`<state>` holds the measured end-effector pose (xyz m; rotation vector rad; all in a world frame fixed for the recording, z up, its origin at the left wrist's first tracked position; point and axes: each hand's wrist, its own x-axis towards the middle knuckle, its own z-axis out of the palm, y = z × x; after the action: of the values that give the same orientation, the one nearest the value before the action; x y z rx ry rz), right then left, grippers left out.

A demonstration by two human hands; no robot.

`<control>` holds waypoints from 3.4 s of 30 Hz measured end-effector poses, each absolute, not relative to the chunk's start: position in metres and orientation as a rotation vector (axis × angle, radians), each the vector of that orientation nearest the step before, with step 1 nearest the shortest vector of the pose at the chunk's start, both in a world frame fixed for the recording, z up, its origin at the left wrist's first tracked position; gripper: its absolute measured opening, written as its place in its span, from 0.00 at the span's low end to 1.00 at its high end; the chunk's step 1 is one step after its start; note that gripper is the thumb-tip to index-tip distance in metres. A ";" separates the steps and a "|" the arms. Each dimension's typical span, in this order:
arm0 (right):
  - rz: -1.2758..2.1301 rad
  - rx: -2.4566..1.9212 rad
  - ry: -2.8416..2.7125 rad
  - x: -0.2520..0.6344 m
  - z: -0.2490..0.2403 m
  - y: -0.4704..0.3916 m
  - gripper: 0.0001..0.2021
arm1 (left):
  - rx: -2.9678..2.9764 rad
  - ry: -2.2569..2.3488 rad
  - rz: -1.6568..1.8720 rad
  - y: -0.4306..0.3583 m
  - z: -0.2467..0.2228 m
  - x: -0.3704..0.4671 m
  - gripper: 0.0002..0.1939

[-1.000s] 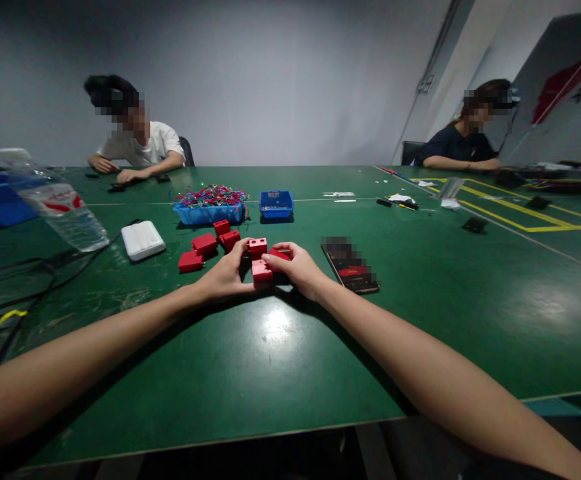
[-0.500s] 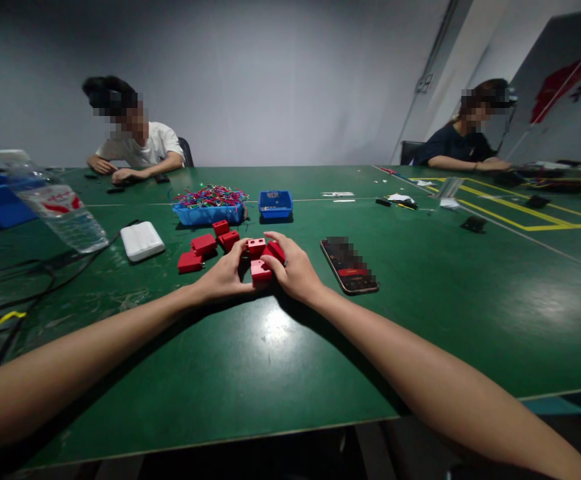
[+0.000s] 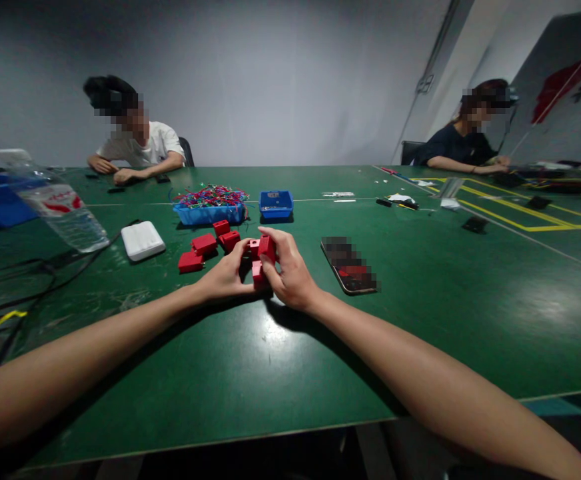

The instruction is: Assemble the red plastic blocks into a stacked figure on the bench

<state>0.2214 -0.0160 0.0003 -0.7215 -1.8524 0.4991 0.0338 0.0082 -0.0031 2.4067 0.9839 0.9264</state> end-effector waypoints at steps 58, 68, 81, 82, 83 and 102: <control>0.807 -0.666 -1.713 0.224 0.005 -0.011 0.18 | 2.414 0.927 0.940 0.013 -0.007 0.031 0.46; 0.538 -0.638 -1.859 0.223 0.007 -0.014 0.19 | 2.403 0.948 0.942 0.014 -0.008 0.031 0.46; 0.456 -0.636 -1.879 0.226 0.011 -0.015 0.19 | 2.389 0.944 0.927 0.013 -0.006 0.032 0.46; 0.461 -0.635 -1.881 0.226 0.011 -0.015 0.18 | 2.389 0.942 0.929 0.013 -0.006 0.032 0.46; 0.470 -0.633 -1.883 0.227 0.011 -0.014 0.18 | 2.390 0.940 0.931 0.013 -0.006 0.032 0.46; 0.508 -0.653 -1.861 0.224 0.012 -0.018 0.18 | 2.401 0.926 0.947 0.012 -0.006 0.032 0.46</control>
<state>0.2243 -0.0180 0.0116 -0.6533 -1.8609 0.5083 0.0317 0.0121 -0.0064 2.4013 0.9261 0.9469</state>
